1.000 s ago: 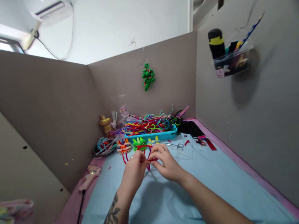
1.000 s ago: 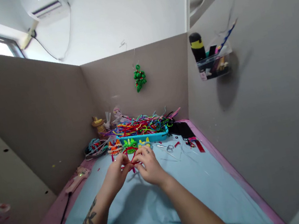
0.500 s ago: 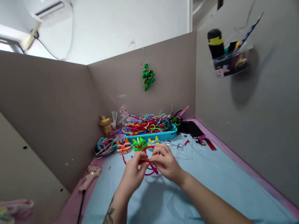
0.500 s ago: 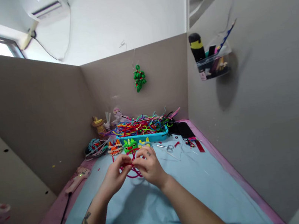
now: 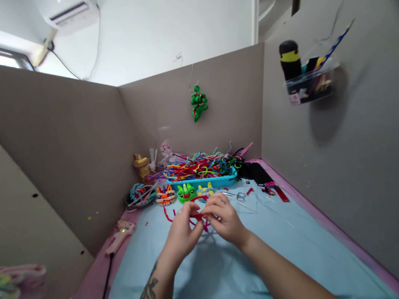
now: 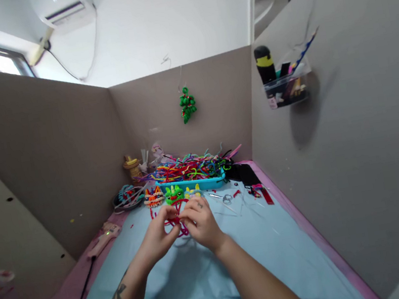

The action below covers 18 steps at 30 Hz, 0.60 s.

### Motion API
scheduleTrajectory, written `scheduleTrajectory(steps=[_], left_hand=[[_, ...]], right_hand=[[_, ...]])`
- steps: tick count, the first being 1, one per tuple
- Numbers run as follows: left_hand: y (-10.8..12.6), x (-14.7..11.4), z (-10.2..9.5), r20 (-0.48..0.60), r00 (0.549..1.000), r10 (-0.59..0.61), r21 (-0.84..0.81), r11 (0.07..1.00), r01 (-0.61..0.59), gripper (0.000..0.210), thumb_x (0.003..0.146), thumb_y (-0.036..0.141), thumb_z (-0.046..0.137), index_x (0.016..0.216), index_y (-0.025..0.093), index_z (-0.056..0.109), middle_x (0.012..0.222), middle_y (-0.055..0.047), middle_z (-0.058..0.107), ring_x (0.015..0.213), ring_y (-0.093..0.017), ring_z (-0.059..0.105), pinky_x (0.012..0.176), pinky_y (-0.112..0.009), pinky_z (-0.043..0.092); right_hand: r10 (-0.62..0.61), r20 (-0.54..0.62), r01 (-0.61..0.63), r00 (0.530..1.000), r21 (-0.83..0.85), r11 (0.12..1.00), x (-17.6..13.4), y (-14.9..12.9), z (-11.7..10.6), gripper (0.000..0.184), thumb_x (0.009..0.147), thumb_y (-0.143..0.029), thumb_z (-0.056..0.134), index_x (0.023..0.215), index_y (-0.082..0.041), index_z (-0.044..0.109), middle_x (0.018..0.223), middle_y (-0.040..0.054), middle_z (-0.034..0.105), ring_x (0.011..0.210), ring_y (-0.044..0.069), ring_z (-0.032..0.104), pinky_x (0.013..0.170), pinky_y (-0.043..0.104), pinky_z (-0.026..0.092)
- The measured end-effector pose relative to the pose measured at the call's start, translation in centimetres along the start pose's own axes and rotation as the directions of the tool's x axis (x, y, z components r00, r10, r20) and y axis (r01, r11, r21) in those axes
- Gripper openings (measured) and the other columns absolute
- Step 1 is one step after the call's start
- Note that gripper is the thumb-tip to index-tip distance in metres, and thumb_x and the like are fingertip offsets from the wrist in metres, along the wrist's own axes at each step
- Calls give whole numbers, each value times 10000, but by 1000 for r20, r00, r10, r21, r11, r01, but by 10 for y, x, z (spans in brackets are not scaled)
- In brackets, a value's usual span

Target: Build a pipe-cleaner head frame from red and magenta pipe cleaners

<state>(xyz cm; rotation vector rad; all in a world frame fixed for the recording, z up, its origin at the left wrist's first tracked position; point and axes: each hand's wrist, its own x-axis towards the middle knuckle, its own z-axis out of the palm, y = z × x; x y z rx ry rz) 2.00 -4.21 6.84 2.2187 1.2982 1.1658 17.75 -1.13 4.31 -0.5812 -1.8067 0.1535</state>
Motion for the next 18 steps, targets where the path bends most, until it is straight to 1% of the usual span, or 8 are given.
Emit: scheduleTrajectory(steps=[4, 7, 10, 14, 18], left_hand=[[3, 0, -2, -50, 996, 69, 197, 979, -58, 147, 752, 120, 508, 873, 193, 547, 841, -38, 620, 808, -188, 555, 750, -325, 426], [5, 0, -1, -81, 990, 111, 273, 958, -85, 135, 768, 138, 512, 870, 198, 578, 830, -40, 637, 810, -200, 552, 764, -339, 413], [6, 0, 1, -92, 988, 127, 263, 960, -99, 102, 803, 180, 510, 867, 197, 587, 826, -41, 646, 804, -194, 564, 759, -329, 421], [5, 0, 4, -110, 988, 105, 189, 978, -83, 106, 839, 247, 498, 856, 193, 588, 826, -45, 652, 792, -181, 586, 751, -308, 439], [2, -2, 6, -136, 987, 89, 106, 992, -75, 128, 838, 246, 509, 912, 195, 600, 880, -52, 665, 826, -175, 602, 780, -300, 450]], right_hand=[[40, -32, -40, 999, 10, 999, 1, 0, 1, 103, 817, -165, 567, 795, -225, 649, 747, 24, 600, 817, 191, 508, 798, 386, 414], [66, -47, -65, 997, 21, 998, 3, 0, 1, 93, 815, -173, 568, 770, -215, 638, 735, 23, 599, 794, 187, 511, 773, 372, 415], [77, -47, -76, 996, 25, 997, 3, -1, 0, 116, 820, -164, 545, 743, -209, 619, 722, 22, 589, 780, 186, 508, 770, 369, 410], [89, -43, -88, 995, 16, 996, 3, -2, 0, 138, 830, -170, 516, 725, -206, 597, 722, 25, 573, 772, 186, 504, 763, 362, 406], [90, -54, -90, 995, 3, 996, 2, -1, 0, 134, 832, -178, 510, 724, -205, 584, 720, 24, 561, 771, 185, 499, 761, 357, 402]])
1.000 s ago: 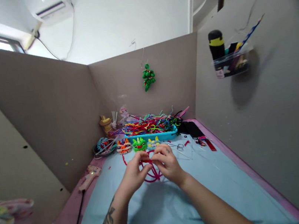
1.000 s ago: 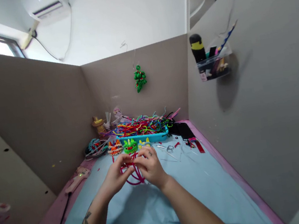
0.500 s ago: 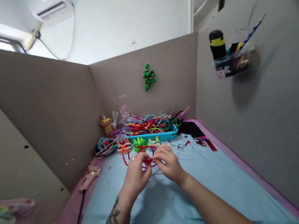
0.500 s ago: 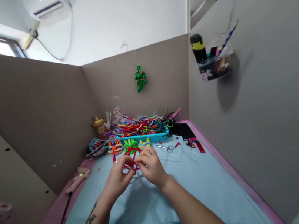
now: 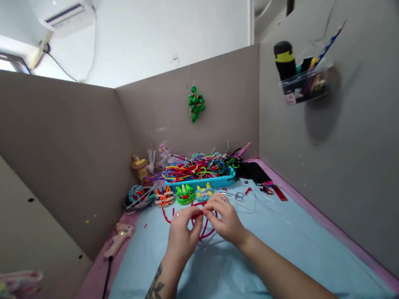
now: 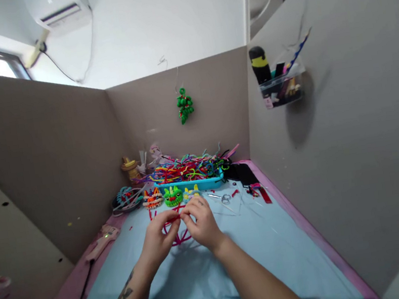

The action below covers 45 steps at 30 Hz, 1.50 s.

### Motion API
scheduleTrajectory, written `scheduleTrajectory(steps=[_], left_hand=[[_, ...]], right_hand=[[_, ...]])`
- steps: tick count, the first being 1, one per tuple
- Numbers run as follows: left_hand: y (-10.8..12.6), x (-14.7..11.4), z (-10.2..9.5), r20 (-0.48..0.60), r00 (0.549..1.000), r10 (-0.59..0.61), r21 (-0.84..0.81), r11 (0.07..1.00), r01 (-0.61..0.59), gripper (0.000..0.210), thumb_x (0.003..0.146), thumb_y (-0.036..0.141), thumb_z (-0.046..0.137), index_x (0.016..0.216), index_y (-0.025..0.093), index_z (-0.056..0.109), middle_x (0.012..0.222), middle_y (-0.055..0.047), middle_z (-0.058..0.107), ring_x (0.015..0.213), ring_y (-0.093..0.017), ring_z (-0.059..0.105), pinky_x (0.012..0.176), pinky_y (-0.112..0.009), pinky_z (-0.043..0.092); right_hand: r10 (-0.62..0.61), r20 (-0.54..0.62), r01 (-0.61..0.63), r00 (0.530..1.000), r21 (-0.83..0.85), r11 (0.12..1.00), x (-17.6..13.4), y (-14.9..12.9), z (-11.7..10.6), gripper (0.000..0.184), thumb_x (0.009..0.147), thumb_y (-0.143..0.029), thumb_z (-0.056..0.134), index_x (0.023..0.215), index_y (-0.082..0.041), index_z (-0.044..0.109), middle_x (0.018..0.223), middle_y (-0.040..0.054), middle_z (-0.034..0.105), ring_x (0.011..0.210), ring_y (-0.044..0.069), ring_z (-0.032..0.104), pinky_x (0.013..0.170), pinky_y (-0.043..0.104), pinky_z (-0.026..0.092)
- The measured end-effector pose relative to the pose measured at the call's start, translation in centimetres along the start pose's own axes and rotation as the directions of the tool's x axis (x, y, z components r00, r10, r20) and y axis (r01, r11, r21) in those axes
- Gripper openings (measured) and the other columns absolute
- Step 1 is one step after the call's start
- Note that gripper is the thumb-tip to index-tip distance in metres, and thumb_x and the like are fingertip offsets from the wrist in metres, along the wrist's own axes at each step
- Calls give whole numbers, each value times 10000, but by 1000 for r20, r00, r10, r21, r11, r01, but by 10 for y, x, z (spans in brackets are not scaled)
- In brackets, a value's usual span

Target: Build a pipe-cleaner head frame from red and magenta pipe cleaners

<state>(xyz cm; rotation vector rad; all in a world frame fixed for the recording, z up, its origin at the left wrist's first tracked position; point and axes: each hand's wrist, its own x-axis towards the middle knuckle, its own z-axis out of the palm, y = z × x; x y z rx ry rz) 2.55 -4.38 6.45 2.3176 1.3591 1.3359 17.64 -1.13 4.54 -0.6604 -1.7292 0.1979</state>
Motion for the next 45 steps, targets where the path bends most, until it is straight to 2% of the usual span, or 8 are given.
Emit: scheduleTrajectory(steps=[8, 14, 20, 25, 31, 38, 42, 45], left_hand=[[6, 3, 0, 93, 988, -124, -248, 958, 143, 126, 833, 245, 498, 870, 171, 594, 803, -26, 634, 734, -140, 583, 695, -248, 459], [-7, 2, 4, 137, 963, -233, -391, 880, 269, 140, 812, 279, 537, 825, 152, 595, 720, -14, 598, 661, -127, 551, 627, -235, 447], [-9, 2, 5, 145, 956, -255, -411, 863, 293, 114, 777, 255, 566, 795, 149, 602, 718, -21, 598, 669, -130, 545, 627, -235, 442], [-4, 4, 3, 120, 949, -292, -424, 849, 314, 98, 777, 237, 542, 771, 149, 584, 677, 1, 579, 639, -119, 538, 608, -227, 433], [-4, 3, 3, 110, 948, -298, -438, 842, 315, 91, 779, 225, 535, 778, 148, 582, 678, 10, 573, 637, -112, 532, 607, -222, 428], [-3, 2, 3, 186, 915, -358, -539, 741, 400, 184, 734, 304, 630, 796, 134, 595, 707, -11, 608, 648, -120, 560, 626, -239, 443], [-3, 3, 4, 236, 884, -403, -588, 665, 460, 216, 664, 262, 693, 786, 127, 576, 700, -12, 614, 641, -117, 567, 624, -236, 441], [-4, 3, 4, 282, 873, -397, -568, 665, 486, 206, 656, 218, 678, 800, 126, 562, 708, -15, 618, 623, -115, 566, 594, -229, 432]], right_hand=[[-5, -22, 4, 1000, -22, 1000, -2, 1, 1, 129, 826, -157, 500, 741, -211, 581, 733, 24, 559, 781, 191, 496, 782, 374, 397], [-4, 0, 4, 1000, -35, 999, -2, 0, 1, 134, 817, -149, 513, 722, -210, 584, 729, 25, 554, 786, 195, 493, 766, 371, 388], [-6, 6, 7, 1000, -30, 1000, -2, -1, 1, 132, 820, -167, 525, 734, -216, 612, 730, 24, 565, 793, 193, 503, 770, 372, 400], [-91, 28, 91, 995, 27, 996, -1, 0, -1, 155, 826, -141, 518, 860, -243, 629, 804, 30, 615, 836, 198, 532, 824, 407, 408], [-124, 21, 123, 992, 12, 992, -1, 1, -1, 135, 827, -130, 536, 827, -240, 615, 787, 21, 624, 838, 192, 529, 836, 409, 412], [-161, 44, 165, 986, -98, 981, -5, 3, -1, 160, 821, -101, 518, 833, -237, 601, 803, 25, 621, 875, 200, 497, 832, 401, 395], [-183, 73, 191, 980, -134, 972, -5, 2, -2, 157, 821, -96, 514, 828, -231, 593, 799, 25, 615, 872, 199, 486, 829, 391, 381], [-187, 89, 199, 978, -143, 969, -5, 2, -2, 145, 822, -102, 509, 818, -224, 586, 795, 23, 613, 877, 199, 480, 845, 392, 365]])
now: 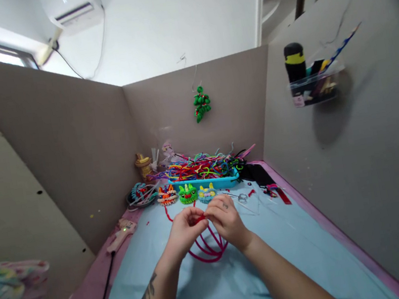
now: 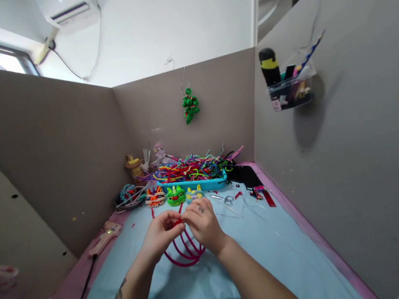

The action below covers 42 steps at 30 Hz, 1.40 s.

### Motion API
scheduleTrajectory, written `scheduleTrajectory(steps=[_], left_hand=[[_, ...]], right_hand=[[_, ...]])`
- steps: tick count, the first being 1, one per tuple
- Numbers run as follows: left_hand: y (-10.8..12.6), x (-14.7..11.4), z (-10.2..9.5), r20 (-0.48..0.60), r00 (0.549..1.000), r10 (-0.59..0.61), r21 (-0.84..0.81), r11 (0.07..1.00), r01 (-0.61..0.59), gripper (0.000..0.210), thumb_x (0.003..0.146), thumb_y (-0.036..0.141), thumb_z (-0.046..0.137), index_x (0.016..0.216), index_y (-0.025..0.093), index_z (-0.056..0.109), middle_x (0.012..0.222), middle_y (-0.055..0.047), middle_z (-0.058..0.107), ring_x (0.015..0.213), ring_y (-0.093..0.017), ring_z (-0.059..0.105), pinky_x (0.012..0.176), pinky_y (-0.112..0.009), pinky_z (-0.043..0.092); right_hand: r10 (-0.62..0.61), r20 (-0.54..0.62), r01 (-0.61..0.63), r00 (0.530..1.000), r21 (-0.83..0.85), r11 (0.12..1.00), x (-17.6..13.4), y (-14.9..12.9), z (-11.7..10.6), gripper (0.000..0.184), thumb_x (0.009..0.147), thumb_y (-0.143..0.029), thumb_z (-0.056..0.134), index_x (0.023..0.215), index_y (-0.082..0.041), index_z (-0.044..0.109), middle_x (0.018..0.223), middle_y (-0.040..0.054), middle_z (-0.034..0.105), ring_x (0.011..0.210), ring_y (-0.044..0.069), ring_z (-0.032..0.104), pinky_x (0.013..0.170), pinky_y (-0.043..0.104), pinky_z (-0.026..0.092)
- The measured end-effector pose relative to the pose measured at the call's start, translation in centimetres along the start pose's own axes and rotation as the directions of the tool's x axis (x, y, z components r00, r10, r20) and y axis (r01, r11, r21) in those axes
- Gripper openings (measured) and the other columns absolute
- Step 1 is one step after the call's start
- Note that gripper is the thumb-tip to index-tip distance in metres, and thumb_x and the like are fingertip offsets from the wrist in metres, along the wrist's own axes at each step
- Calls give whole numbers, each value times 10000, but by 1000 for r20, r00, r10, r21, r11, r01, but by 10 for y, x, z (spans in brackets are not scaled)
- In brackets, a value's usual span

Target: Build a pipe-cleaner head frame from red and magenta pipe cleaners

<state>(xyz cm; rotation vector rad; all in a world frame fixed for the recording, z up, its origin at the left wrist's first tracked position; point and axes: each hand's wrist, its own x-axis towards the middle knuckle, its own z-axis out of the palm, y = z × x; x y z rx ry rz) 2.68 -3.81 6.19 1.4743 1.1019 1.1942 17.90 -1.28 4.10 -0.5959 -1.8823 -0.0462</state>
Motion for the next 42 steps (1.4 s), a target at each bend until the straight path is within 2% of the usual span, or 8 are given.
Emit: scheduleTrajectory(steps=[6, 11, 16, 20, 24, 31, 37, 42], left_hand=[[0, -4, -2, 40, 975, 217, 313, 924, -218, 352, 714, 111, 556, 1047, 173, 457, 712, 22, 615, 686, -131, 595, 675, -251, 452], [14, -9, 0, 169, 948, 270, 673, 671, -311, 343, 767, 110, 496, 1094, 205, 461, 875, -39, 681, 836, -196, 634, 733, -306, 458], [17, -7, 0, 211, 933, 293, 790, 511, -339, 281, 800, 126, 474, 1068, 204, 508, 917, -72, 689, 860, -218, 643, 736, -321, 471], [7, -2, -4, 138, 923, 359, 793, 518, -320, 348, 779, 103, 491, 1117, 185, 482, 927, -88, 679, 837, -216, 639, 739, -337, 484], [2, 0, -13, 109, 899, 424, 734, 575, -361, 380, 758, 153, 560, 1126, 192, 475, 890, -69, 673, 821, -210, 636, 739, -337, 489], [19, 2, -56, -115, 846, 520, 583, 725, -367, 247, 896, 224, 397, 1084, 186, 552, 1040, -97, 656, 995, -198, 597, 886, -350, 434], [28, -2, -69, 168, 852, 496, 499, 702, -507, 251, 892, 232, 423, 908, 197, 672, 973, -93, 672, 1058, -214, 550, 945, -379, 401], [21, -2, -71, 133, 933, 333, 312, 880, -359, 257, 890, 309, 449, 1039, 191, 622, 1065, -104, 648, 1046, -221, 564, 923, -378, 413]], right_hand=[[70, 67, -73, 995, 47, 996, 1, -1, 1, 115, 800, -109, 498, 776, -207, 552, 794, 27, 591, 867, 198, 485, 841, 380, 349], [182, 154, -199, 971, 110, 974, 4, 0, -1, 119, 799, -143, 478, 696, -200, 499, 718, 14, 549, 798, 191, 490, 785, 353, 351], [248, 194, -275, 949, 122, 954, 7, 2, -1, 119, 806, -167, 496, 694, -202, 521, 711, 15, 565, 785, 193, 497, 743, 332, 352], [221, 173, -241, 960, 101, 965, 6, 1, 1, 96, 788, -150, 539, 835, -211, 595, 771, 20, 609, 829, 198, 506, 803, 356, 344], [173, 152, -186, 973, 76, 980, 5, 0, 1, 110, 797, -145, 527, 748, -212, 599, 752, 19, 610, 851, 198, 501, 851, 378, 334], [208, 121, -234, 971, 271, 934, 11, 10, -7, 153, 827, -190, 542, 687, -215, 599, 720, 15, 611, 788, 179, 517, 842, 369, 368], [204, 198, -267, 959, 379, 886, 11, 15, -11, 124, 838, -240, 569, 732, -225, 633, 813, 35, 580, 847, 185, 512, 836, 363, 382], [211, 279, -332, 937, 518, 788, 7, 23, -14, 129, 844, -310, 572, 772, -234, 648, 918, 45, 541, 948, 188, 516, 897, 365, 386]])
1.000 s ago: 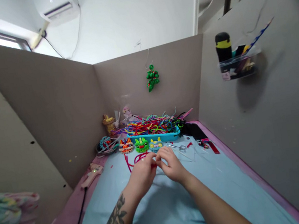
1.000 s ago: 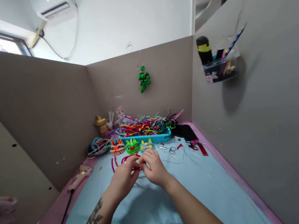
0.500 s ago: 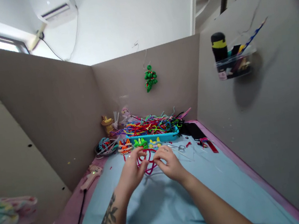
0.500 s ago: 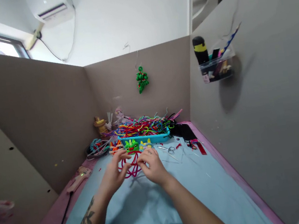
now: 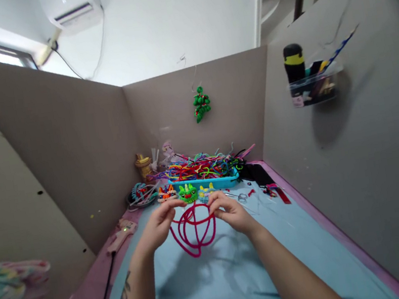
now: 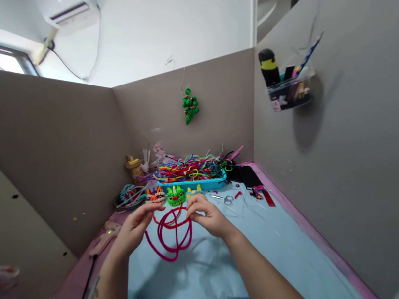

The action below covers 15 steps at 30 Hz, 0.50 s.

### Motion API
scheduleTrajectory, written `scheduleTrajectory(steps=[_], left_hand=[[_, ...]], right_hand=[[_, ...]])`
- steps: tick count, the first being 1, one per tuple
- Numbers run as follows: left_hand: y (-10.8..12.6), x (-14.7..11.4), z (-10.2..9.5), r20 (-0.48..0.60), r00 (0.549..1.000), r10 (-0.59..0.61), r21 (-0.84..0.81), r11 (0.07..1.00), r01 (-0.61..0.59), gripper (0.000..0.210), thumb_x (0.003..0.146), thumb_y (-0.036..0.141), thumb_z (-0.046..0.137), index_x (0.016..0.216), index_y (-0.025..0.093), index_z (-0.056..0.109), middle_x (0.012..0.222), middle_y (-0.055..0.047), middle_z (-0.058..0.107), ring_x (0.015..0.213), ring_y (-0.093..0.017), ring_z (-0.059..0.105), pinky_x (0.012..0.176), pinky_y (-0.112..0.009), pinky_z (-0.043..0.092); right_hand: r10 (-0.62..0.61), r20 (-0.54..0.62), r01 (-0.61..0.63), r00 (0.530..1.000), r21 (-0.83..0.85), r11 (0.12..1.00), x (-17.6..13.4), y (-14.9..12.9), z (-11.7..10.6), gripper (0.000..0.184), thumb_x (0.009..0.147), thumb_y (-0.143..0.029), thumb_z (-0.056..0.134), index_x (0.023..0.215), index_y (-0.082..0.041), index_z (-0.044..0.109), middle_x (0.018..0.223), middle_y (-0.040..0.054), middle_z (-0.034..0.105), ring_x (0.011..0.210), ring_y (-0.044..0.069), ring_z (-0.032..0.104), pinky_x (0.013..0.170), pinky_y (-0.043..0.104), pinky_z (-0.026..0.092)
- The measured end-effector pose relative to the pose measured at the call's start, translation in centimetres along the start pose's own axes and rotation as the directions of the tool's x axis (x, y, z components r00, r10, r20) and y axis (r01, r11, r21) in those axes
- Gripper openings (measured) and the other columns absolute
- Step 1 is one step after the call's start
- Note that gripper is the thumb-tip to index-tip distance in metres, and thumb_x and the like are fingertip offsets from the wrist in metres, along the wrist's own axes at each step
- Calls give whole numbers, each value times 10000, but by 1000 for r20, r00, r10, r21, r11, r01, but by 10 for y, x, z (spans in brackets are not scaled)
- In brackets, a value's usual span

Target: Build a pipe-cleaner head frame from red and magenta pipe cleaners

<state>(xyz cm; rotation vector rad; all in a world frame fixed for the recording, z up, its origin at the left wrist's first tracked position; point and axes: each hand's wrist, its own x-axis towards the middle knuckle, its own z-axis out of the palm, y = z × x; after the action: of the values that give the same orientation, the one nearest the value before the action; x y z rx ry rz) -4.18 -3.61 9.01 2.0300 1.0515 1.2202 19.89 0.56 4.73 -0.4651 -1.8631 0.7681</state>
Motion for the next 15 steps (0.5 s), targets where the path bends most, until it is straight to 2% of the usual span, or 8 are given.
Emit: scheduleTrajectory(steps=[3, 7, 10, 13, 15], left_hand=[[-3, -3, 4, 114, 990, -82, -154, 983, 99, 331, 865, 328, 507, 1168, 198, 535, 1095, -109, 641, 1018, -217, 583, 862, -345, 449], [5, -8, 12, 233, 970, -76, -163, 980, 116, 362, 834, 309, 559, 1180, 205, 535, 1113, -116, 631, 1038, -225, 576, 871, -346, 448], [13, -10, 18, 275, 959, -71, -193, 973, 127, 414, 803, 288, 599, 1202, 209, 519, 994, -96, 656, 920, -209, 617, 795, -333, 484], [17, -7, 23, 201, 974, -99, -193, 971, 139, 368, 778, 281, 625, 1132, 194, 575, 903, -73, 655, 798, -181, 630, 723, -306, 505], [16, -4, 27, 67, 989, -129, -156, 978, 138, 298, 765, 286, 633, 1044, 182, 626, 840, -57, 661, 754, -172, 629, 685, -288, 509]], right_hand=[[6, 36, -9, 999, 95, 995, -1, 3, -4, 155, 839, -352, 575, 773, -233, 649, 968, 48, 519, 1007, 190, 512, 933, 367, 385], [10, 68, -17, 998, 105, 994, -1, 4, -7, 206, 841, -397, 558, 767, -225, 645, 998, 54, 514, 1054, 203, 502, 953, 386, 389], [15, 61, -19, 998, 72, 997, 0, 3, -8, 237, 843, -421, 543, 756, -222, 638, 1006, 58, 523, 1074, 213, 502, 955, 394, 395], [17, -32, -17, 999, -9, 1000, 0, 1, -6, 203, 854, -397, 527, 833, -228, 638, 1055, 70, 540, 1080, 219, 508, 960, 406, 393], [-17, -206, -9, 978, -125, 992, -1, -2, -2, 182, 864, -343, 513, 956, -235, 626, 1086, 83, 546, 1081, 223, 505, 959, 418, 384]])
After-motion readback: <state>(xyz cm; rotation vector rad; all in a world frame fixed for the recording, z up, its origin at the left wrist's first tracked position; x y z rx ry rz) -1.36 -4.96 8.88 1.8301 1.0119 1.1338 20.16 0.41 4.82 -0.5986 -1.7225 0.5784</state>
